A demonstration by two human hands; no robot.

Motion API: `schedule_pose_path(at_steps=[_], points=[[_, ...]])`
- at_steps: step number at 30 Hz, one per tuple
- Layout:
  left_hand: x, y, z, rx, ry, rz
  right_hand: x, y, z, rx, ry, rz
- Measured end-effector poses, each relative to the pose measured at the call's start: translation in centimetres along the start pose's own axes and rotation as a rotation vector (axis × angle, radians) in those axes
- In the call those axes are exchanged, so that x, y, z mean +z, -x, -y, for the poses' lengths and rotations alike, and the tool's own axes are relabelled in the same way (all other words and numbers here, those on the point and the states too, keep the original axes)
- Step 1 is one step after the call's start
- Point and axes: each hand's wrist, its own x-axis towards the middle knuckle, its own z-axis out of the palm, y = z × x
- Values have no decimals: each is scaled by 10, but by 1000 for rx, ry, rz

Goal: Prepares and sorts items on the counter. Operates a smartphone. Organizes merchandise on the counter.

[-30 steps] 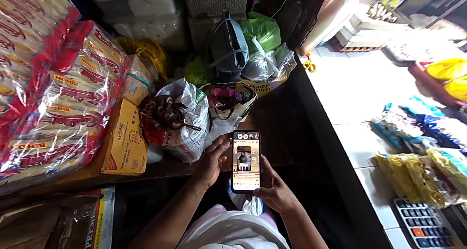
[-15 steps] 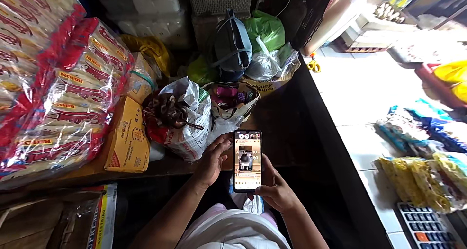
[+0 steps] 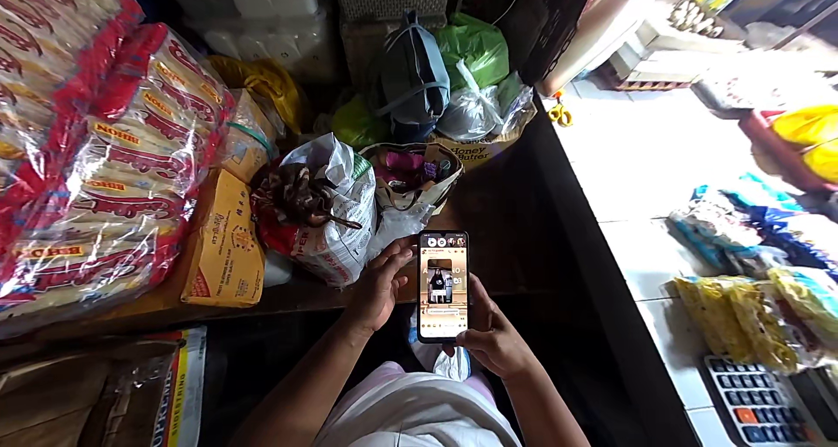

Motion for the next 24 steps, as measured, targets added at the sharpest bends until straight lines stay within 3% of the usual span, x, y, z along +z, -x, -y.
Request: schedule_pose_path(at_steps=[24], points=[[-4, 5, 0, -10, -4, 17, 1, 4, -4, -1, 0, -7]])
